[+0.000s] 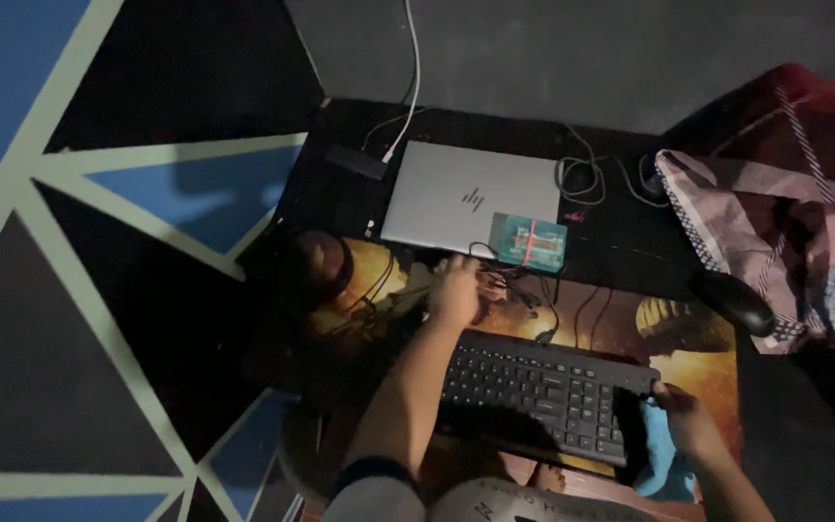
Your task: The person cleans a desk setup by wiping a keyboard, mouse, and mousepad with a blue cloth. They use a pink spray bottle to apply liquid to the cloth and wipe the items thoroughly. The person also moves a laptop and a small box to clean the underlying surface.
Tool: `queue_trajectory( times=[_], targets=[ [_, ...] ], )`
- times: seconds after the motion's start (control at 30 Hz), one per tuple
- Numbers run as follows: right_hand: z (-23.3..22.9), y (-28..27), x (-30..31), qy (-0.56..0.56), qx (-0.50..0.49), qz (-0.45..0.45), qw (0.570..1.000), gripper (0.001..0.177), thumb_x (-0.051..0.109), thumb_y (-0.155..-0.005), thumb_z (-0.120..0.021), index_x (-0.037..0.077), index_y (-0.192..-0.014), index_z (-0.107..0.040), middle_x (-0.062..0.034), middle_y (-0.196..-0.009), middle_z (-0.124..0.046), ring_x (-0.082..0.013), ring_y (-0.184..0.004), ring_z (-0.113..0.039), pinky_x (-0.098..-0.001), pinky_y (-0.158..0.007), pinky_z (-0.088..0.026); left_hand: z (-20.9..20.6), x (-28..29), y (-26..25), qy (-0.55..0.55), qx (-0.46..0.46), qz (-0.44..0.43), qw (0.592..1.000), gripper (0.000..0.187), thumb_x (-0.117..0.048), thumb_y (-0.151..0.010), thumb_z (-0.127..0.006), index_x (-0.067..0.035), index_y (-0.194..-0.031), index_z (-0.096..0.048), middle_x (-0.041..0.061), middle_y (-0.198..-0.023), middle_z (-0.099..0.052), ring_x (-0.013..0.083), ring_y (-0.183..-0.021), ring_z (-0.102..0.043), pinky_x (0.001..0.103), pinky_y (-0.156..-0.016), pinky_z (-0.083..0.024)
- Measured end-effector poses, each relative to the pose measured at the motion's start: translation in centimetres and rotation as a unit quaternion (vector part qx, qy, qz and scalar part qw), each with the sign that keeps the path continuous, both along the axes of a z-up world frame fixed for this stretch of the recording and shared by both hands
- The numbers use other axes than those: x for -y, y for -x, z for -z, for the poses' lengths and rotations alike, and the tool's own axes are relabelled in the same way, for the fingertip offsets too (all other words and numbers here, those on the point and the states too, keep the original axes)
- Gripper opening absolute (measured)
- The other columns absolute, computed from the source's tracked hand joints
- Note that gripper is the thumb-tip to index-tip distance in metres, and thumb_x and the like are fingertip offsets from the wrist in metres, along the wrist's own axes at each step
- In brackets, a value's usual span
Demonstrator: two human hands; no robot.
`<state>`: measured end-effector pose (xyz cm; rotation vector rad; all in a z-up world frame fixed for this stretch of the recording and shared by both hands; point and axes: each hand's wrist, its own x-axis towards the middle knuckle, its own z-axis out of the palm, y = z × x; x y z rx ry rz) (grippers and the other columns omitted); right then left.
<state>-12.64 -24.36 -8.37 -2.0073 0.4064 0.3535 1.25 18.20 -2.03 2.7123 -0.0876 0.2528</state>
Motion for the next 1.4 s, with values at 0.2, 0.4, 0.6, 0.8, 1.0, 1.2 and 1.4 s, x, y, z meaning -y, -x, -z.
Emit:
queue_trajectory(
  times=[0.2, 0.4, 0.6, 0.8, 1.0, 1.2, 1.4],
  targets=[
    [-0.6, 0.2, 0.3, -0.003, -0.086, 0.064, 0.994, 0.060, 0.046, -0.103, -0.056, -0.005, -0.134, -0.062, -0.0205, -0.121, -0.069, -0.0289, -0.120, -0.058, -0.0413, -0.106, -0.038, 1.7, -1.3, -2.7, -0.153, 0.028, 0.029, 0.987, 0.023, -0.017, -0.089, -0.059, -0.015, -0.109, -0.069, 0.007, -0.114, -0.067, 0.0290, -0.114, -0.062, 0.050, -0.092, -0.046],
    [-0.3, 0.8, 1.0, -0.071, -0.047, 0.033, 0.996, 0.060, 0.045, -0.100, -0.056, -0.006, -0.131, -0.067, -0.0190, -0.121, -0.071, -0.0286, -0.119, -0.057, -0.0381, -0.108, -0.037, 1.3, -3.3, -1.4, -0.141, 0.027, 0.120, 0.982, 0.032, -0.014, -0.089, -0.061, -0.016, -0.121, -0.065, 0.007, -0.106, -0.068, 0.0297, -0.111, -0.063, 0.050, -0.096, -0.045],
    [0.0, 1.5, 1.7, -0.082, -0.034, -0.002, 0.996, 0.045, 0.040, -0.104, -0.053, 0.000, -0.120, -0.067, -0.0114, -0.103, -0.067, -0.0236, -0.101, -0.055, -0.0352, -0.098, -0.039, -0.2, -7.6, 1.4, -0.045, 0.036, 0.214, 0.975, 0.033, -0.005, -0.080, -0.065, -0.012, -0.113, -0.065, 0.011, -0.105, -0.066, 0.0353, -0.110, -0.060, 0.052, -0.098, -0.044],
    [0.2, 1.8, 0.9, -0.101, 0.017, 0.007, 0.995, 0.035, 0.033, -0.105, -0.052, 0.002, -0.096, -0.065, -0.0036, -0.085, -0.051, -0.0173, -0.087, -0.045, -0.0303, -0.087, -0.037, -1.5, -8.7, 2.5, 0.016, 0.055, 0.215, 0.975, 0.028, -0.001, -0.082, -0.061, -0.011, -0.107, -0.067, 0.011, -0.110, -0.066, 0.0352, -0.116, -0.058, 0.046, -0.101, -0.049],
    [-0.8, 1.8, 0.3, -0.110, 0.049, 0.006, 0.993, 0.033, 0.031, -0.107, -0.054, 0.002, -0.092, -0.060, -0.0027, -0.085, -0.045, -0.0179, -0.085, -0.043, -0.0309, -0.085, -0.035, -4.6, -0.7, 4.4, 0.167, -0.014, 0.241, 0.956, 0.031, -0.001, -0.086, -0.054, -0.009, -0.114, -0.065, 0.010, -0.117, -0.072, 0.0326, -0.109, -0.070, 0.044, -0.092, -0.055],
    [-0.9, 3.2, 0.8, -0.167, 0.080, 0.039, 0.982, 0.028, 0.028, -0.108, -0.055, 0.005, -0.091, -0.057, 0.0005, -0.083, -0.044, -0.0139, -0.082, -0.043, -0.0288, -0.079, -0.036, -6.8, 3.7, 4.8, 0.217, -0.206, 0.228, 0.926, 0.026, -0.029, -0.100, -0.063, -0.008, -0.115, -0.066, 0.015, -0.104, -0.075, 0.0344, -0.093, -0.074, 0.045, -0.081, -0.057],
    [-5.1, 5.5, 2.6, -0.240, 0.039, 0.147, 0.959, 0.019, 0.026, -0.101, -0.055, 0.008, -0.094, -0.059, 0.0004, -0.082, -0.054, -0.0110, -0.076, -0.049, -0.0288, -0.071, -0.041, -4.9, 6.6, 4.1, 0.060, -0.335, 0.323, 0.883, 0.043, -0.046, -0.106, -0.045, -0.009, -0.117, -0.063, 0.018, -0.112, -0.072, 0.0367, -0.103, -0.069, 0.048, -0.088, -0.052]
  ],
)
